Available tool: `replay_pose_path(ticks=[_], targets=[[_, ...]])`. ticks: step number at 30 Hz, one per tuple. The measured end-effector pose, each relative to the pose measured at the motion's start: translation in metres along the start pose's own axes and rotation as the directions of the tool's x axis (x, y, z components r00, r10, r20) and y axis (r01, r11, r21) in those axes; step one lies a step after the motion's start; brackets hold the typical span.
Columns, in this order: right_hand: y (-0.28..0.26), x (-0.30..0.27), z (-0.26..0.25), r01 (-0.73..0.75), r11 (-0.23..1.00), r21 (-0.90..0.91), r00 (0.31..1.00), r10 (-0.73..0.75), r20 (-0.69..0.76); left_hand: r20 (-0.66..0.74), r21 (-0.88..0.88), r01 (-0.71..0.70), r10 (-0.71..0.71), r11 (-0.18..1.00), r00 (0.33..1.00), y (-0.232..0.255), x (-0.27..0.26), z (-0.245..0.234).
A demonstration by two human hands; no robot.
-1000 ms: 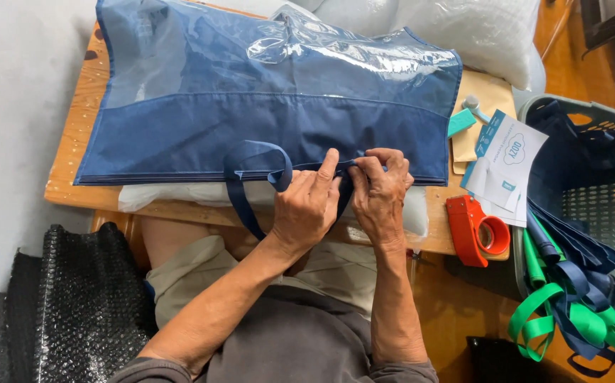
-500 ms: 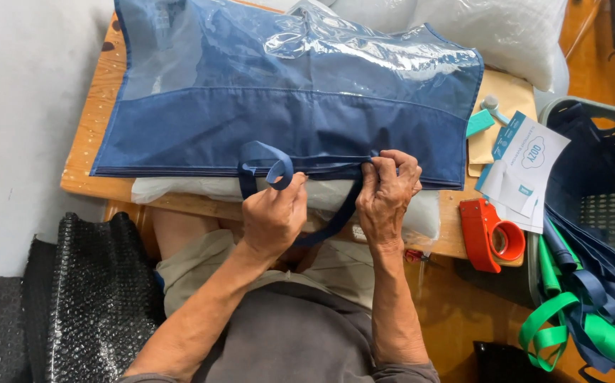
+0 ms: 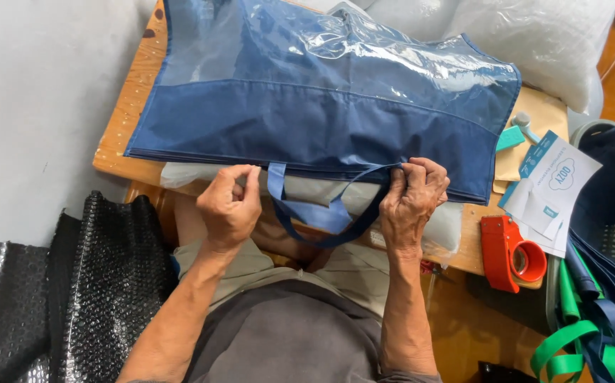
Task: The person places a blue reusable bag over a plastic-wrapped pillow on a wooden table, then folds the bag's top edge down to enclose the pillow. The person smooths the bag and adjusts the handles to complete the packing.
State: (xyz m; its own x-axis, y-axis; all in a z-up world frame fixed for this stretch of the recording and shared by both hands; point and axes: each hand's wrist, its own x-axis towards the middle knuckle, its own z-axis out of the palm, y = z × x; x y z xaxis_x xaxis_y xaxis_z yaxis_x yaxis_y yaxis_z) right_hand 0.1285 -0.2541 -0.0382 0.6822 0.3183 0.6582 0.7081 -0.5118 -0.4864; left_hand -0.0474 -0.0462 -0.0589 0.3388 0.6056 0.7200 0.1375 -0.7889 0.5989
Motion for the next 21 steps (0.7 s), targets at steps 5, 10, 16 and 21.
replay_pose_path(ticks=[5,10,16,21], targets=[[0.004,-0.002,0.0,0.017,1.0,-0.008,1.0,-0.017,0.023,-0.026,0.044,0.134,-0.133,0.99,0.991,-0.033,0.009,-0.028],[0.013,-0.007,0.005,0.027,0.999,-0.024,0.999,-0.026,0.037,-0.079,0.069,0.222,-0.217,0.973,0.973,-0.079,0.012,-0.051],[0.024,-0.011,0.008,0.055,0.998,-0.038,0.998,-0.054,0.028,-0.12,0.045,0.325,-0.318,0.945,0.941,-0.129,0.012,-0.074],[0.026,-0.012,0.011,0.063,0.997,-0.05,0.998,-0.062,0.026,-0.073,-0.034,0.384,-0.385,0.923,0.92,-0.148,0.017,-0.086]])
